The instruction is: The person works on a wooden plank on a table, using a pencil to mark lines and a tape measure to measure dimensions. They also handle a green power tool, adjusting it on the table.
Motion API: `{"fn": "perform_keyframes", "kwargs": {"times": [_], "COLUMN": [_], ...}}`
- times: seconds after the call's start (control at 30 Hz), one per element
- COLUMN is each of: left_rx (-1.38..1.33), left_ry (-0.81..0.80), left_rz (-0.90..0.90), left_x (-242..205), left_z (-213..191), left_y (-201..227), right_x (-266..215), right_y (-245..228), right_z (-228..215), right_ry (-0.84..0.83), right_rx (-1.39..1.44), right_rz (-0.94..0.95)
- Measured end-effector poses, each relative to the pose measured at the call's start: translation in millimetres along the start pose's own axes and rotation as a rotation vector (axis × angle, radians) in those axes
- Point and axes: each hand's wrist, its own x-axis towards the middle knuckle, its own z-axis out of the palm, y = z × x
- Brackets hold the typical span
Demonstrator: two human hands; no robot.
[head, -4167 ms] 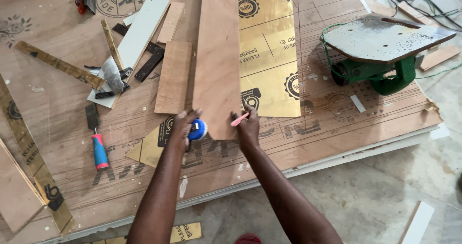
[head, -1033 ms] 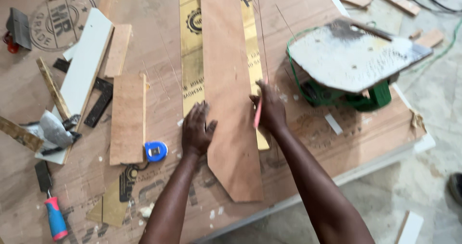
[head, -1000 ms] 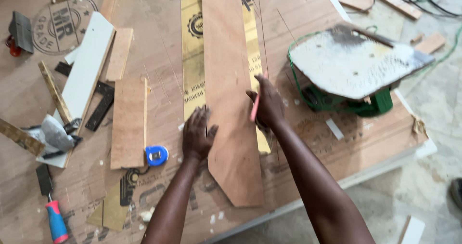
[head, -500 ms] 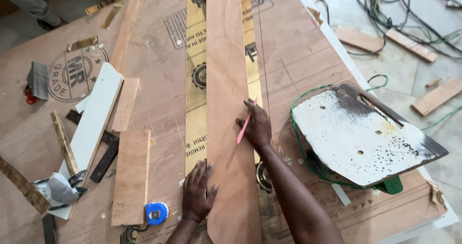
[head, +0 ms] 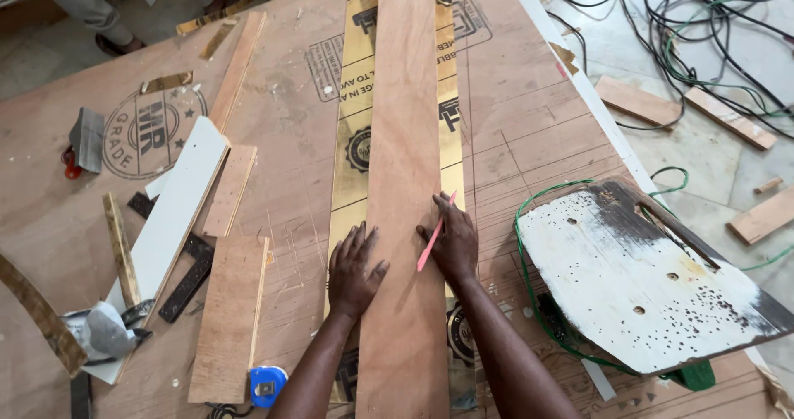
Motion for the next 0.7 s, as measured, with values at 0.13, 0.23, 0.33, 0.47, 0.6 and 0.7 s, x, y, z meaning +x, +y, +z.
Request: {"fn": "perform_keyframes", "kwargs": {"times": [0.13,0.23,0.33,0.47,0.6,0.7], "left_rx": [-0.002,0.002,-0.022,-0.069,-0.081,-0.084], "left_ry": [-0.007,-0.017,-0.015,-0.025,-0.043,-0.040], "left_rz": [-0.004,-0.009,0.000,0.013,0.002,-0.002], "left_x": [10.4,10.0,9.7,9.4,8.8,5.4], "left_z": [0.7,2.0,0.5,-1.1,2.0,2.5], "left_y": [-5.5,-7.1,-6.2,-7.9,-9.9,-9.4], "right_x": [-1.0,-1.8,-1.8,-1.7,-1.8,-2.5], "right_y": [-0.2,0.7,-0.9,-2.3,0.4,0.7], "right_z": [2.5,0.2,-2.7,-6.5,-7.0,-7.2], "right_ry": [0.003,-0.003,-0.016,-0.033,-0.027,-0.020], "right_rx": [-0.001,0.022,0.035,0.039,0.058,0.069], "right_rz": [0.025,0.019,0.025,0.028,0.011,-0.010]}}
